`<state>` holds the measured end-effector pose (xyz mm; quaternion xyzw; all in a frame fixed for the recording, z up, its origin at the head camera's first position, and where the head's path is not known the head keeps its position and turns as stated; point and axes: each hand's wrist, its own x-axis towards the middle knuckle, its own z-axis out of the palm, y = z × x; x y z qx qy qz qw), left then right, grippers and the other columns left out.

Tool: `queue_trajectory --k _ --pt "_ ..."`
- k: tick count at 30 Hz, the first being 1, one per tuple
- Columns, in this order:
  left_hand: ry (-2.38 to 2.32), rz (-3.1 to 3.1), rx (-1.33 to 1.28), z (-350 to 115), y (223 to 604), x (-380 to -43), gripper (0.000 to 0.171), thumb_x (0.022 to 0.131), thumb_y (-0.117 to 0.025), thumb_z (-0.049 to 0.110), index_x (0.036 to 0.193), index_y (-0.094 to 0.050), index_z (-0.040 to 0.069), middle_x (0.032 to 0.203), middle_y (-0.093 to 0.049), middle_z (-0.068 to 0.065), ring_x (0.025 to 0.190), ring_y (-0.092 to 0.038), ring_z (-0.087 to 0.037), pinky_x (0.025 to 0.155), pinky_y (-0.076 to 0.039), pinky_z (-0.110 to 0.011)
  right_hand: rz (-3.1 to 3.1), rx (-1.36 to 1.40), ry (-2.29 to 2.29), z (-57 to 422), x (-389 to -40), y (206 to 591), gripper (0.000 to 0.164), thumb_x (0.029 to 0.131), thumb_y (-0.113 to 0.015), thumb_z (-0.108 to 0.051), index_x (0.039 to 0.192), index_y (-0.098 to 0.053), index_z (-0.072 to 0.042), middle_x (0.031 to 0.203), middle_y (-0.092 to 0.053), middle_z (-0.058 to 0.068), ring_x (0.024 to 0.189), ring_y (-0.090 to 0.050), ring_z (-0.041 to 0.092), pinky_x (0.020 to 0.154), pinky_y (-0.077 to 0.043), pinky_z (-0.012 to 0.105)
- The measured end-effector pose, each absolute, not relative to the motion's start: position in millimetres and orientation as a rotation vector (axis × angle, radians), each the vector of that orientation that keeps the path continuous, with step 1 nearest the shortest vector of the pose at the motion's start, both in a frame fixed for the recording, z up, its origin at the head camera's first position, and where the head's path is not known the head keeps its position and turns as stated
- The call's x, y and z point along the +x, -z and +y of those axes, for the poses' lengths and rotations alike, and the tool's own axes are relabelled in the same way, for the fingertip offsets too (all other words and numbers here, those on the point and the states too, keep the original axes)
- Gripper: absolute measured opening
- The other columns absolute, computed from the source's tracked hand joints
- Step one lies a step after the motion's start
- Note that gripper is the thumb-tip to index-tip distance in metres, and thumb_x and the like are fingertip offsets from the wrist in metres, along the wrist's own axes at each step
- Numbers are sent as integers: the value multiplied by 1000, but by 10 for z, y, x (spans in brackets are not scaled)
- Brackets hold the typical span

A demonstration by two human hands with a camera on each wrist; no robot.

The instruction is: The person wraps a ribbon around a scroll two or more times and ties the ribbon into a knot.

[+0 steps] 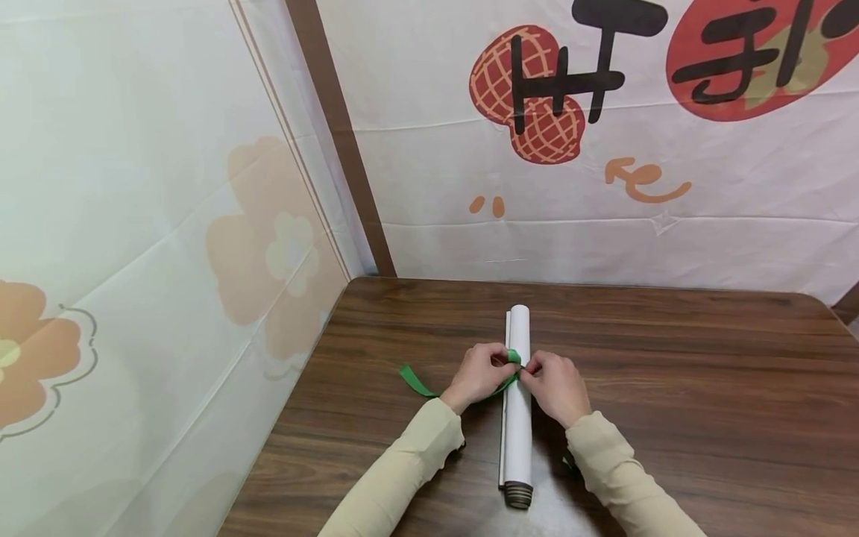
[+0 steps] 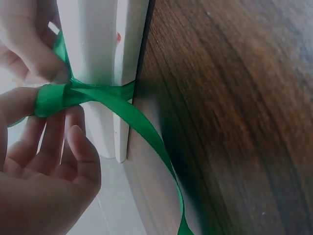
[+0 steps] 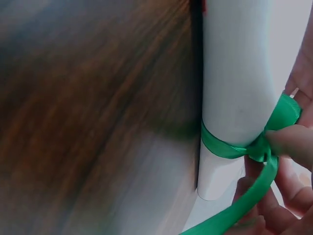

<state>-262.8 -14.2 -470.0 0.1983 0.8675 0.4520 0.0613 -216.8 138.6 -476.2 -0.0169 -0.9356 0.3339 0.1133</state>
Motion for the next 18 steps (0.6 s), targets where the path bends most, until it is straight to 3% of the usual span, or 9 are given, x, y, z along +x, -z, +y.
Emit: queue_trajectory --k 4,9,18 --pt "-1375 2632 625 -148 4711 -2632 9 87 -70 18 91 -73 11 84 -71 -1 71 -57 -3 66 -47 -18 -2735 -51 -983 1379 -2195 4768 8 82 -69 -17 85 -63 -14 73 -63 -1 62 -54 15 55 -41 29" --pt "-1379 2640 644 -154 4711 -2619 7 87 -69 16 91 -73 12 86 -72 -1 75 -60 -4 70 -48 -19 -2768 -15 -955 1374 -2227 4796 19 84 -64 -14 103 -65 -11 73 -61 -1 60 -51 15 53 -39 29" --pt "-1408 2627 640 -185 4746 -2617 6 86 -69 14 90 -72 12 85 -71 0 75 -60 -4 69 -48 -19 -2770 44 -976 1357 -2274 4842 18 87 -56 -7 99 -70 -9 78 -67 6 65 -55 18 58 -43 32"
